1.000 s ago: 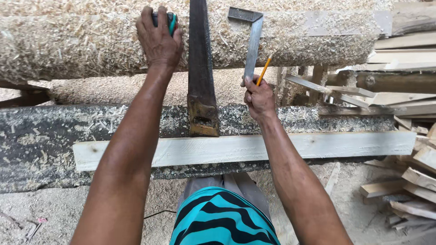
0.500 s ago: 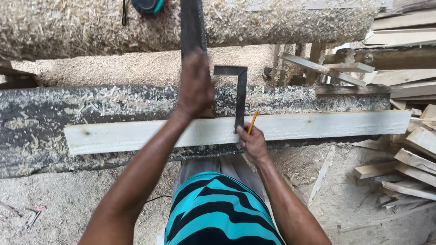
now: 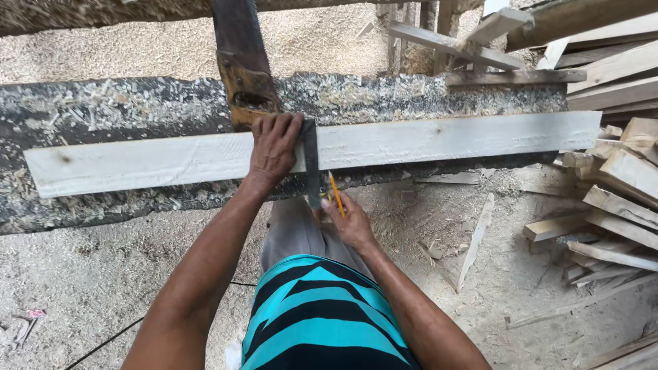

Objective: The person places a wooden plank on a work beam, measures it with a tape measure, marks it with a pencil and a square, and saws the plank with a hand saw. They move cut pieces aside, then measure and mark another plank and continue sawing.

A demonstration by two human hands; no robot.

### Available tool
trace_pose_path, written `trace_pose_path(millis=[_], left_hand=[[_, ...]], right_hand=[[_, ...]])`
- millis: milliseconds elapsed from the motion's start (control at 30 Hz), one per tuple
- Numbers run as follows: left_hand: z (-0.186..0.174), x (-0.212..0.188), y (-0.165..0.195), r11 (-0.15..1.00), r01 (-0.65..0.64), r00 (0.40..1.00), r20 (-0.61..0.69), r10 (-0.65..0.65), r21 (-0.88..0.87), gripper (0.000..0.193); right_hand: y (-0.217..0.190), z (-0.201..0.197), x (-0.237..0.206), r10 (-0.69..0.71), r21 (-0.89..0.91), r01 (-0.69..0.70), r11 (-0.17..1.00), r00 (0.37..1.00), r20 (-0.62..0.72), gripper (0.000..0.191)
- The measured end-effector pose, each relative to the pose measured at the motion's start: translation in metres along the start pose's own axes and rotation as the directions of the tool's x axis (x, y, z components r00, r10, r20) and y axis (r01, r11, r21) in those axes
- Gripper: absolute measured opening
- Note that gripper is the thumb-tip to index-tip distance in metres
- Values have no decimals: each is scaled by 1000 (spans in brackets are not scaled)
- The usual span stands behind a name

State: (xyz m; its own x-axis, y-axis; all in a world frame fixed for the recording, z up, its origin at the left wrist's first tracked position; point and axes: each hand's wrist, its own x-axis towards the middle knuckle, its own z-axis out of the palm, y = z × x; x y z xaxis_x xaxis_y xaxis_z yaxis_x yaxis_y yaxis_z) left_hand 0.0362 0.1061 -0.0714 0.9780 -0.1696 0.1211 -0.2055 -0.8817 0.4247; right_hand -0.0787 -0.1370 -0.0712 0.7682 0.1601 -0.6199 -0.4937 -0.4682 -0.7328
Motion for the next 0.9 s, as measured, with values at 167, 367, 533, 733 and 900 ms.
trace_pose_path(millis=[167, 367, 533, 733, 900], left_hand=[[-4, 14, 4, 1000, -1, 998, -61, 2, 4, 55], [-8, 13, 8, 1000, -24, 997, -77, 24, -6, 39], [-7, 12, 11, 997, 65, 997, -35, -64, 36, 39], [-7, 15, 10, 993, 13, 996, -94, -2, 116, 40], [-7, 13, 10, 994, -20, 994, -100, 32, 112, 40]], right_hand=[[-11, -9, -4, -432, -428, 347, 834, 894, -117, 52], [-44, -30, -20, -214, -336, 172, 926, 972, -94, 66], [-55, -24, -20, -208, -359, 178, 916, 977, -48, 61], [-56, -7, -5, -314, -466, 272, 842, 949, -12, 61], [-62, 0, 11, -423, -499, 376, 781, 906, 21, 62]])
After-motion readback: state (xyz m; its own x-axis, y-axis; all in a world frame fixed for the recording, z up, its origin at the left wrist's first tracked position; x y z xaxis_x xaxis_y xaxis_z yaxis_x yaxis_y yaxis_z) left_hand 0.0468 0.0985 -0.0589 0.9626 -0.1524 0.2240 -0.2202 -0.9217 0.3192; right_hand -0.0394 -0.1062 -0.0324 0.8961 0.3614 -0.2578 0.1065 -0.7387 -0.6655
